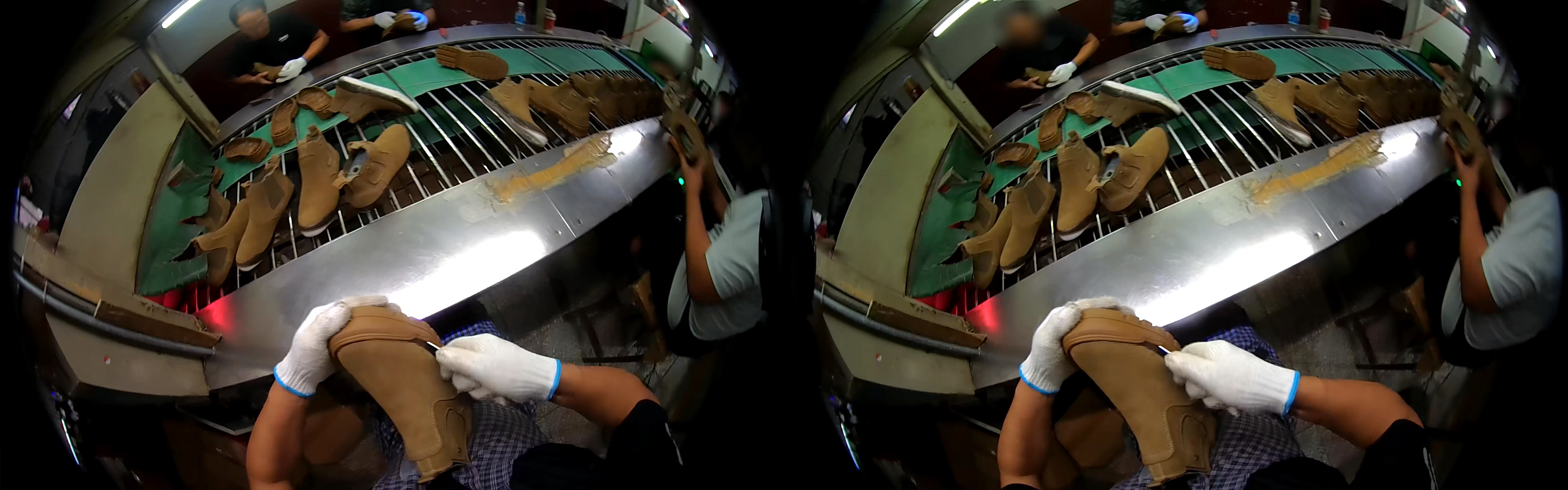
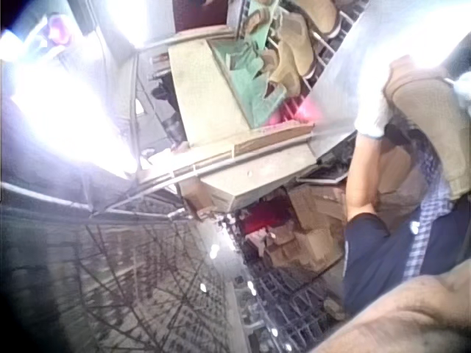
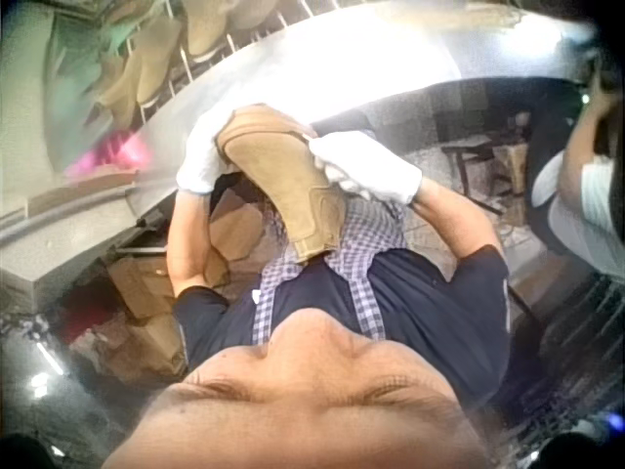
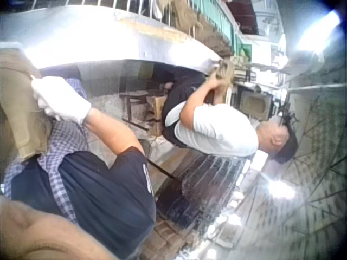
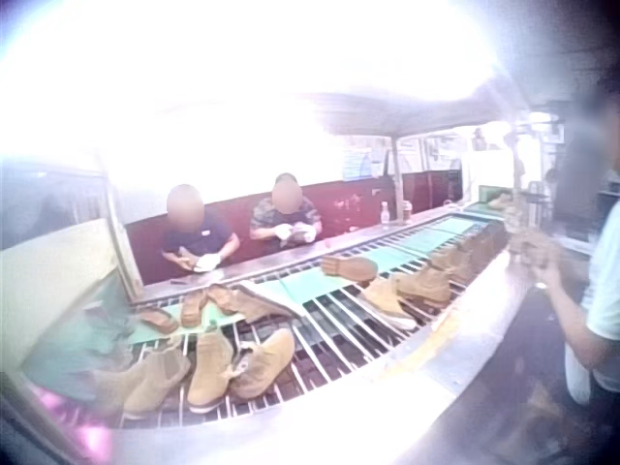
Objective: The person picks up boots from a conveyor belt, trims excess material from the edges of the soles using a knife, and then places the boots back onto the belt.
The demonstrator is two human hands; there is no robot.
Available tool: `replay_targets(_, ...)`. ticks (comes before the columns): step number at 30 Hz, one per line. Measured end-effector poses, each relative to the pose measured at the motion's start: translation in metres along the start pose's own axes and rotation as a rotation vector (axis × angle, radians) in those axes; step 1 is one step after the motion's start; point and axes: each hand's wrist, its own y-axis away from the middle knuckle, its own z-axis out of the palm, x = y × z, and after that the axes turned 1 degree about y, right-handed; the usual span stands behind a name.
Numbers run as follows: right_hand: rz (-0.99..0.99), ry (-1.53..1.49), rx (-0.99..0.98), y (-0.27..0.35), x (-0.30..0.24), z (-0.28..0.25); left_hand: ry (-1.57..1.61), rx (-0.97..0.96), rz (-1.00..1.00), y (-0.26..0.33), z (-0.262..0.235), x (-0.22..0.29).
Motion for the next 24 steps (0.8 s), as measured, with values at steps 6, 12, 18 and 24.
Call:
replay_targets(6, -0.314, 0.784, 0.316, -0.007, -0.005, 0.002, 0.026, 0.079, -0.072, 0.000, 0.003, 0.004)
replay_targets(12, -0.217, 0.461, 0.182, -0.019, -0.010, 0.005, 0.002, 0.037, -0.084, 0.000, -0.004, 0.003)
replay_targets(18, -0.102, 0.114, 0.050, -0.011, -0.031, 0.017, 0.017, 0.069, -0.038, 0.010, -0.011, 0.006)
replay_targets(24, -0.358, 0.767, 0.245, -0.014, -0.020, 0.007, 0.056, 0.020, -0.103, 0.003, -0.004, 0.007)
